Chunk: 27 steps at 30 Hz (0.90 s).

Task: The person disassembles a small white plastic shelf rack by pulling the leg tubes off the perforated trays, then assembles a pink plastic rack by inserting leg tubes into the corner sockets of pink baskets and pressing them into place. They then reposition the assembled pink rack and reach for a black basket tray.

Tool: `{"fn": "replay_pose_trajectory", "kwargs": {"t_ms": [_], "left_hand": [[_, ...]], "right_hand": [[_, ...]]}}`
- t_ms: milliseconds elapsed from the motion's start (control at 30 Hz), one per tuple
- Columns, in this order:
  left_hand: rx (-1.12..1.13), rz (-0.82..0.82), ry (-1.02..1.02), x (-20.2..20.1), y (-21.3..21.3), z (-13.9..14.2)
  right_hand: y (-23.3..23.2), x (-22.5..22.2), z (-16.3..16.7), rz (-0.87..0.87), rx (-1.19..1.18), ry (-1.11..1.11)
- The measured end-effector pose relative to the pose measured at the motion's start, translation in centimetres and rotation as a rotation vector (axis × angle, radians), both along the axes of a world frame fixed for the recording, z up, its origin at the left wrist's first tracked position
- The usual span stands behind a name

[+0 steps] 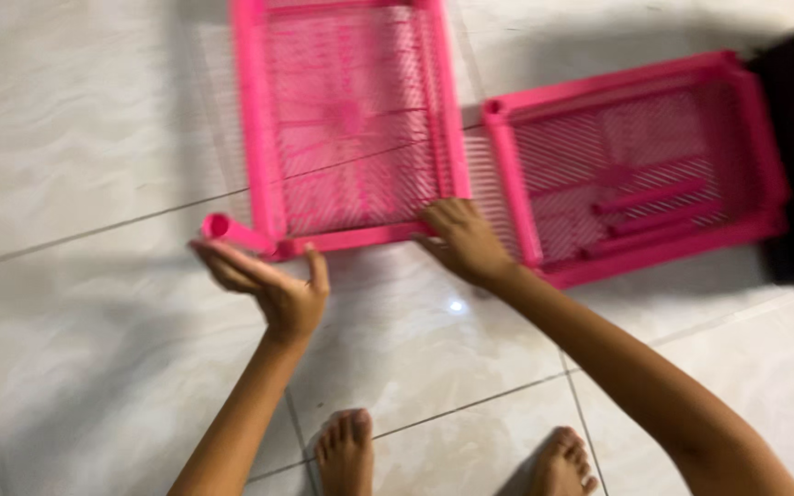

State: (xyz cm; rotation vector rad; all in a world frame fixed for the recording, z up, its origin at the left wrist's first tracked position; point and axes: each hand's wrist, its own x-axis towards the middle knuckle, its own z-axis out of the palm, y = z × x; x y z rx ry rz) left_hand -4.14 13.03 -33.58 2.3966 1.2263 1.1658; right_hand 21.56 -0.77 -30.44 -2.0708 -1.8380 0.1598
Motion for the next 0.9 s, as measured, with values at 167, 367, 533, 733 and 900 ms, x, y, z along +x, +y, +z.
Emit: {"fn": "replay_pose_trajectory", "kwargs": {"t_ms": [167, 367, 533, 733, 900], "left_hand": [[0.098, -0.035, 0.114, 1.4, 0.1, 3.2], [0.093, -0.523, 0.191, 7.7, -2.3, 5.9], [-0.044, -0.817, 0.367, 15.7, -6.2, 6.1], [-0.11, -0.989, 0.341, 21.7, -8.5, 3.5], [-0.172, -1.128, 0.426, 26.2, -9.7, -0.3]], "right_hand": [[-0.1, -1.7, 1.9, -0.06, 0.027, 0.181], [-2.4, -0.7, 2.9, -0.106, 0.075, 0.722], [-4.7, 1.8, 2.7, -0.314, 0.104, 0.408], [-8.6, 7.2, 1.8, -0.692, 0.179, 0.251], [-10.1, 11.1, 0.6, -1.023, 0.174, 0.259]]}}
